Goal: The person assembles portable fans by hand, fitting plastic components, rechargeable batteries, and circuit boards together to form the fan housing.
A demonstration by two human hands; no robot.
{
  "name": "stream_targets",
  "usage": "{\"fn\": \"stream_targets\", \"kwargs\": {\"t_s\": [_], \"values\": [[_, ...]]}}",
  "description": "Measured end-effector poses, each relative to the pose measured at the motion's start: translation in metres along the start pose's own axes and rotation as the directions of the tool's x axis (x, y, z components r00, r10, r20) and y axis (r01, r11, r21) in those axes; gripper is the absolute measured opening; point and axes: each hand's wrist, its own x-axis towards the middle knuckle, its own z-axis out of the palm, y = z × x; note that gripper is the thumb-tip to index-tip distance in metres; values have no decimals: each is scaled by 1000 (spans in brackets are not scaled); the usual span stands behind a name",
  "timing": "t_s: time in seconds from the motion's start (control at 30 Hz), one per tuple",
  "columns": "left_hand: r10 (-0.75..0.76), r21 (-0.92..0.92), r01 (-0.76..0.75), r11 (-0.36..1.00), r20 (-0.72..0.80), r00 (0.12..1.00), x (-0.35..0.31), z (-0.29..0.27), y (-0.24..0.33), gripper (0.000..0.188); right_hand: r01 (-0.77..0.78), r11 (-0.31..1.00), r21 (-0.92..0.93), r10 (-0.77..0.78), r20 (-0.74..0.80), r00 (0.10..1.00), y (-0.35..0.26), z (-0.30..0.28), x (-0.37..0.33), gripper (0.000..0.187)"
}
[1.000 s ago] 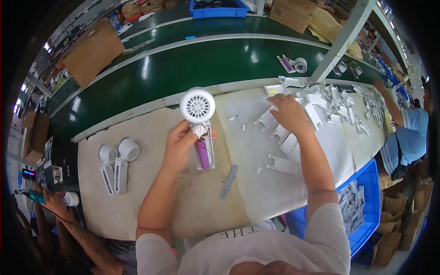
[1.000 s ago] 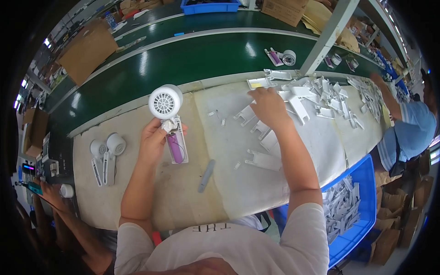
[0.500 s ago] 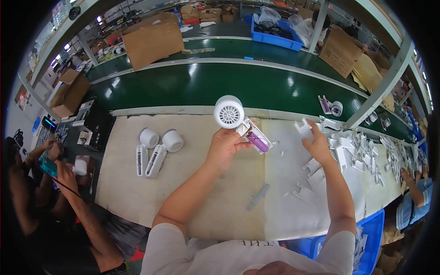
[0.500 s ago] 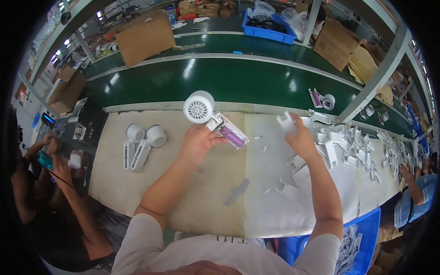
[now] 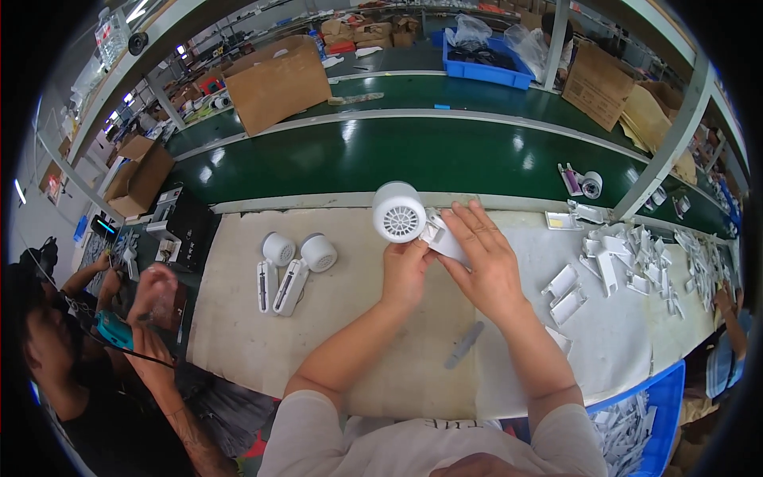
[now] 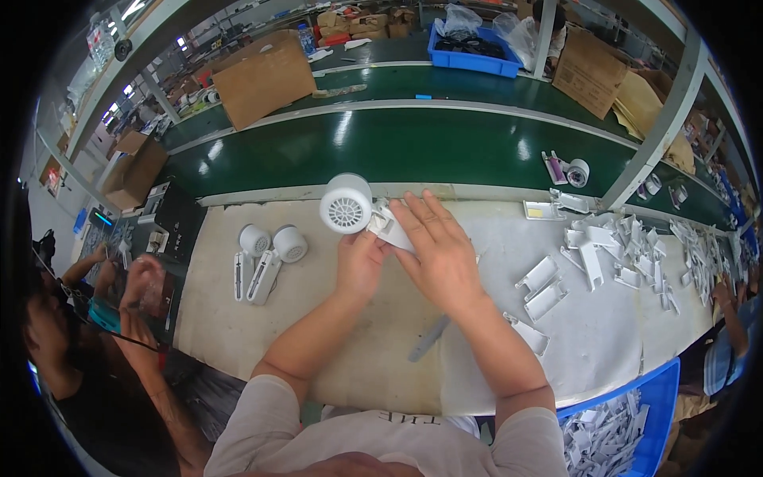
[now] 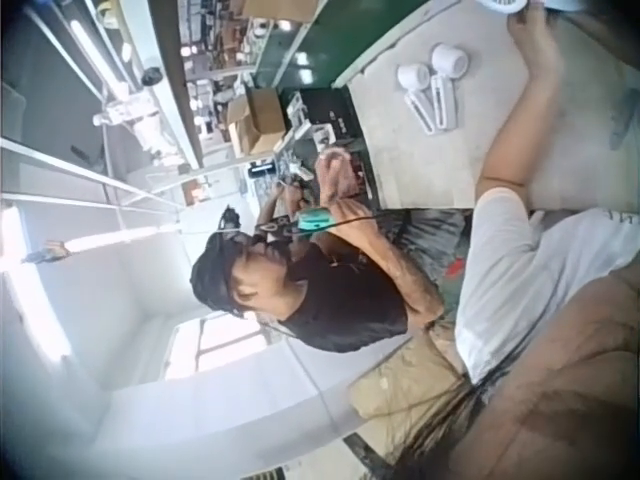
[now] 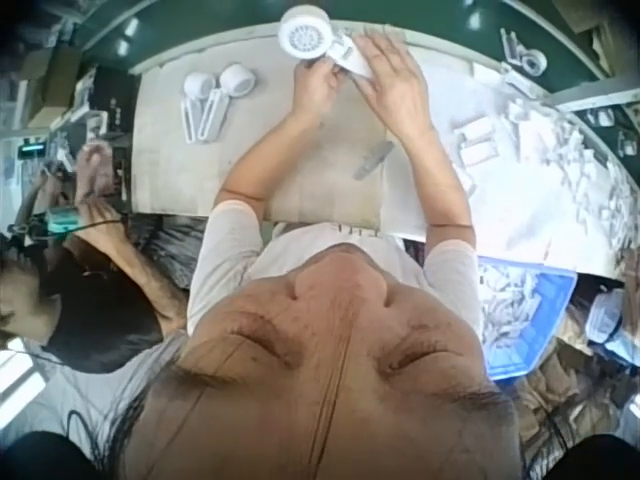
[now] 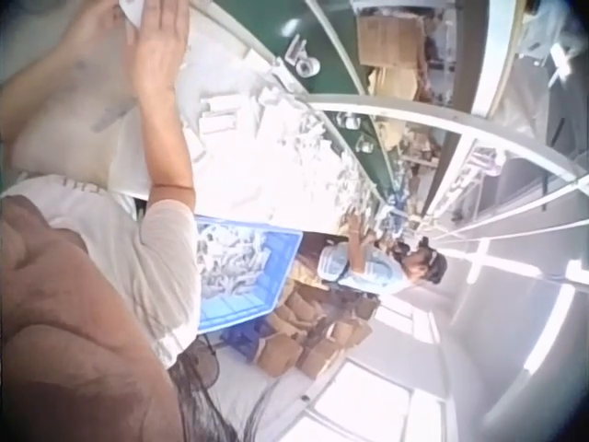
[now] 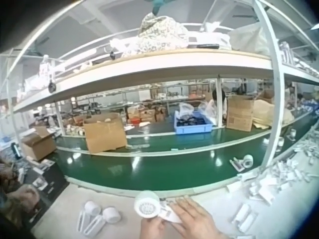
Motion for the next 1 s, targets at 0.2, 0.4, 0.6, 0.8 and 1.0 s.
{"fn": "stream_targets", "kwargs": {"t_s": [0.2,0.4,0.6,0.8,1.0], "values": [[115,85,-111,990,-41,993,-3,7,-5,29,-76,996,43,76,5,997,-1,7,-6,61],[193,-60,-189,980,66,979,-1,17,16,37,-138,982,132,167,-241,956,17,-3,-7,50],[240,-111,-230,967,89,967,-7,23,27,40,-523,284,803,536,319,781,0,0,-15,31],[157,-181,-127,975,160,975,-12,29,32,41,-158,797,583,226,-44,973,8,-8,-24,28],[-103,668,46,743,47,994,10,-12,51,14,-489,828,275,264,578,772,19,21,-28,28]]}}
